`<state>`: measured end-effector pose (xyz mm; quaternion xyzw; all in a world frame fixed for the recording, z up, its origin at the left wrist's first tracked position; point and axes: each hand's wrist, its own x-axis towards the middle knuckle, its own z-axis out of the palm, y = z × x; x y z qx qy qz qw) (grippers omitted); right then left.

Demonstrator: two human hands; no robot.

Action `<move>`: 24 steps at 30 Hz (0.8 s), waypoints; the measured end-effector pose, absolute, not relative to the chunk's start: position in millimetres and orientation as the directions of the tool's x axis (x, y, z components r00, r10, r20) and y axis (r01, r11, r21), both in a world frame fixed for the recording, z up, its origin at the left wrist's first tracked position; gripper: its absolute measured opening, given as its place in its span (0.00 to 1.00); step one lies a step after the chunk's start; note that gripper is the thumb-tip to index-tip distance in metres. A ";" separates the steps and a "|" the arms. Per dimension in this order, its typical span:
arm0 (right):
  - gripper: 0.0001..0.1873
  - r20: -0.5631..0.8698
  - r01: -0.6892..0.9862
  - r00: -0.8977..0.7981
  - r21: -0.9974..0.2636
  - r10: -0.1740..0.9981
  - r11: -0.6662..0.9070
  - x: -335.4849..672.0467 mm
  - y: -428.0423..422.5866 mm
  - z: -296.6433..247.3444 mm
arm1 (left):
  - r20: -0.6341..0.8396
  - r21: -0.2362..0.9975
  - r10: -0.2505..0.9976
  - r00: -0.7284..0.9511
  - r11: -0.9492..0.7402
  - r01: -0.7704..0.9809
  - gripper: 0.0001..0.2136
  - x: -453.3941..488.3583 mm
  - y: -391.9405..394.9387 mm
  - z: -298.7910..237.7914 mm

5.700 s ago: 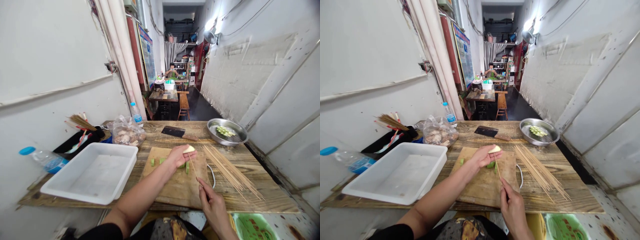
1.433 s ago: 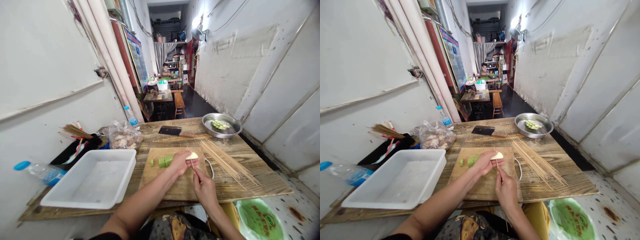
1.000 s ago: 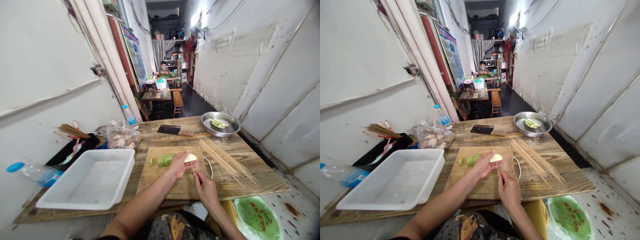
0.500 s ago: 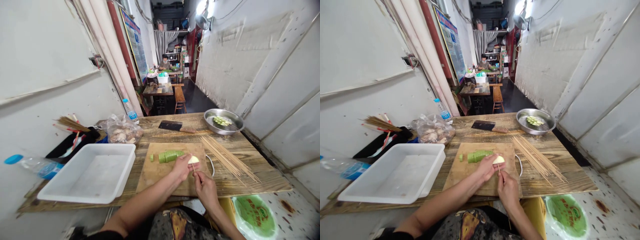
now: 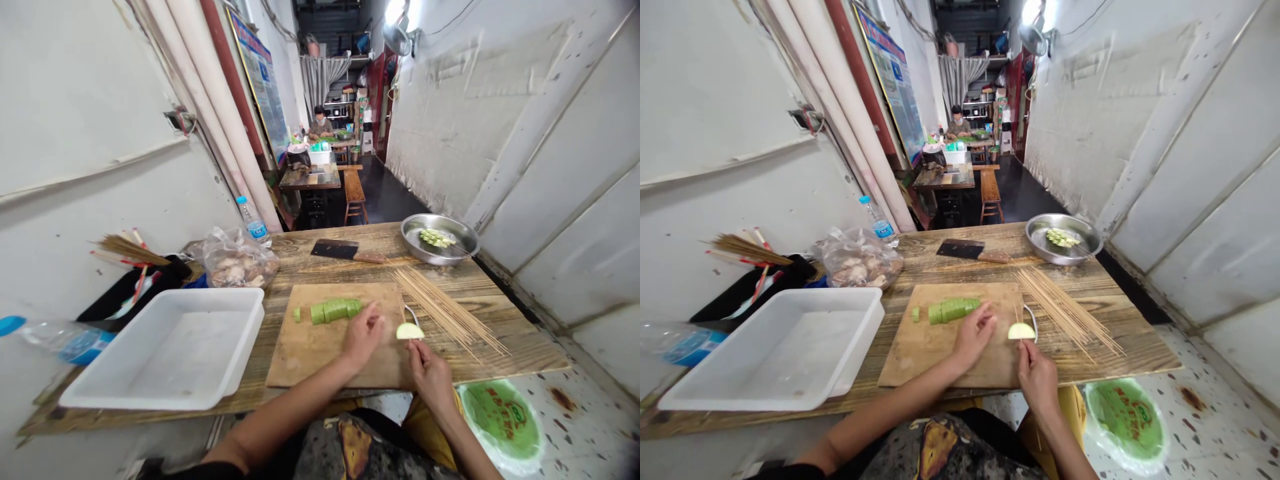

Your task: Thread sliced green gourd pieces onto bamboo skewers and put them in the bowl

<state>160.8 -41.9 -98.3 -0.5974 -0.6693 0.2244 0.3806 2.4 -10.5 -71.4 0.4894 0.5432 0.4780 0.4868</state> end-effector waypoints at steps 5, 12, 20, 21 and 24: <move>0.25 0.224 0.585 0.040 -0.795 0.974 0.159 171.8 -44.6 -99.2 | 0.110 0.576 0.968 0.225 -0.246 0.779 0.31 -40.4 6.1 -74.0; 0.21 0.210 0.507 0.040 -0.847 0.977 0.161 162.4 -51.7 -93.9 | 0.062 0.923 0.996 0.067 -0.082 0.375 0.16 -11.3 -1.5 -55.8; 0.19 0.211 0.439 -0.066 -0.872 0.975 0.218 141.1 -60.2 -77.6 | -0.416 0.767 0.900 0.133 0.426 -0.479 0.14 18.2 -11.0 -39.0; 0.20 0.199 0.443 -0.076 -0.871 0.977 0.212 140.8 -63.5 -77.4 | -0.418 0.756 0.897 0.145 0.431 -0.492 0.13 17.1 -10.6 -37.1; 0.20 0.199 0.456 -0.081 -0.864 0.977 0.214 141.4 -72.0 -78.0 | -0.438 0.736 0.884 0.165 0.458 -0.499 0.10 15.2 -11.5 -34.3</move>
